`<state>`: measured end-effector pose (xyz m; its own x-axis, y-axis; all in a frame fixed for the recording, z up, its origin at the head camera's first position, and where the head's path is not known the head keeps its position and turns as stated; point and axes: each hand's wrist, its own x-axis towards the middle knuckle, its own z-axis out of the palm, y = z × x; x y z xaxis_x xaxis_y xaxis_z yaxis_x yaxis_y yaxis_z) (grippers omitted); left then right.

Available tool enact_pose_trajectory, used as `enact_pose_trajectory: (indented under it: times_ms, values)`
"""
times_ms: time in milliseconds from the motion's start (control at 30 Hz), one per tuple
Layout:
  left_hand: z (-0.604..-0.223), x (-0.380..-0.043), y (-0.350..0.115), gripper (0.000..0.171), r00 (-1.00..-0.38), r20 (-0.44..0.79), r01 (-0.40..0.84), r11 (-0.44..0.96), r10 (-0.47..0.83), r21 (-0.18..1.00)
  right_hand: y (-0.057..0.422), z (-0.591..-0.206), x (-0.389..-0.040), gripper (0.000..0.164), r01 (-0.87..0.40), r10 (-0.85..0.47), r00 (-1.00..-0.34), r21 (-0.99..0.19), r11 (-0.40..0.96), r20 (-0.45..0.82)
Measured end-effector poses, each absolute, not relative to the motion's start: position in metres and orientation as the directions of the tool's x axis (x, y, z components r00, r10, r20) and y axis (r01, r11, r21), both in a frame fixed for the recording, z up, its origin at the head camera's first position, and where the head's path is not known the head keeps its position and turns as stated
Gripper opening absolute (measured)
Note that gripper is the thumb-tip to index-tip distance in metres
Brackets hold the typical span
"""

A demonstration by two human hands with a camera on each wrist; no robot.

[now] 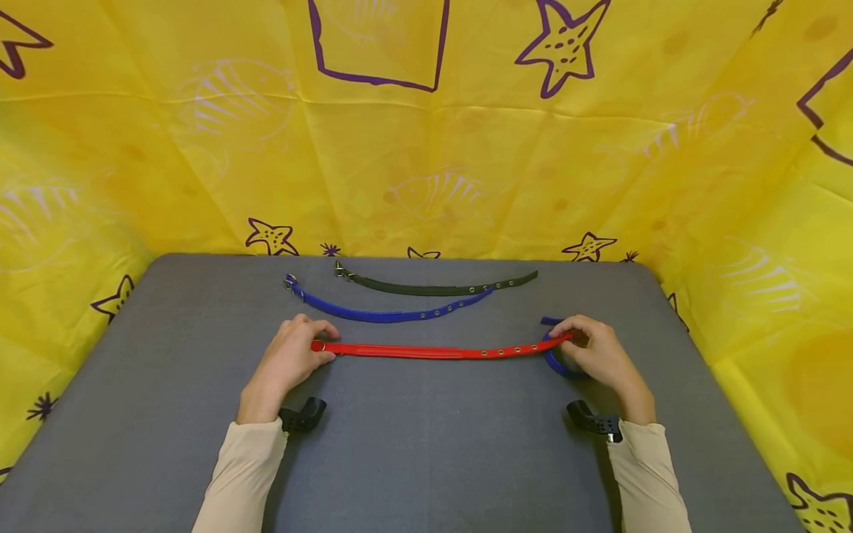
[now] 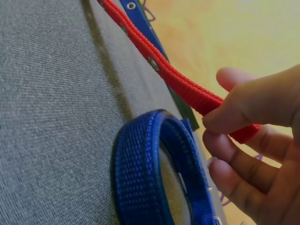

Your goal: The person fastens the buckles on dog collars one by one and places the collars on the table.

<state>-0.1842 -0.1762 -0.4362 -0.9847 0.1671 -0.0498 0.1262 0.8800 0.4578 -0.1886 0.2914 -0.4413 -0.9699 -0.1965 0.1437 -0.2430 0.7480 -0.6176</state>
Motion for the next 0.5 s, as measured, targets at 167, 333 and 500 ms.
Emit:
enact_pose_trajectory:
  times_ms: [167, 333, 500]
  values:
    - [-0.437, -0.186, -0.177, 0.020, -0.985, -0.054, 0.121, 0.878, 0.164, 0.464, 0.294, -0.440, -0.189, 0.022, -0.269, -0.200, -0.963, -0.624, 0.734, 0.180]
    - [-0.437, -0.188, -0.177, 0.022, -0.987, -0.065, 0.098, 0.877, 0.144, 0.470, 0.292, -0.437, -0.188, 0.030, -0.296, -0.198, -0.955, -0.677, 0.674, 0.221]
    - [-0.438, -0.189, -0.177, 0.020, -0.989, -0.082, 0.073, 0.885, 0.124, 0.460, 0.282, -0.429, -0.185, 0.035, -0.293, -0.183, -0.956, -0.753, 0.589, 0.229]
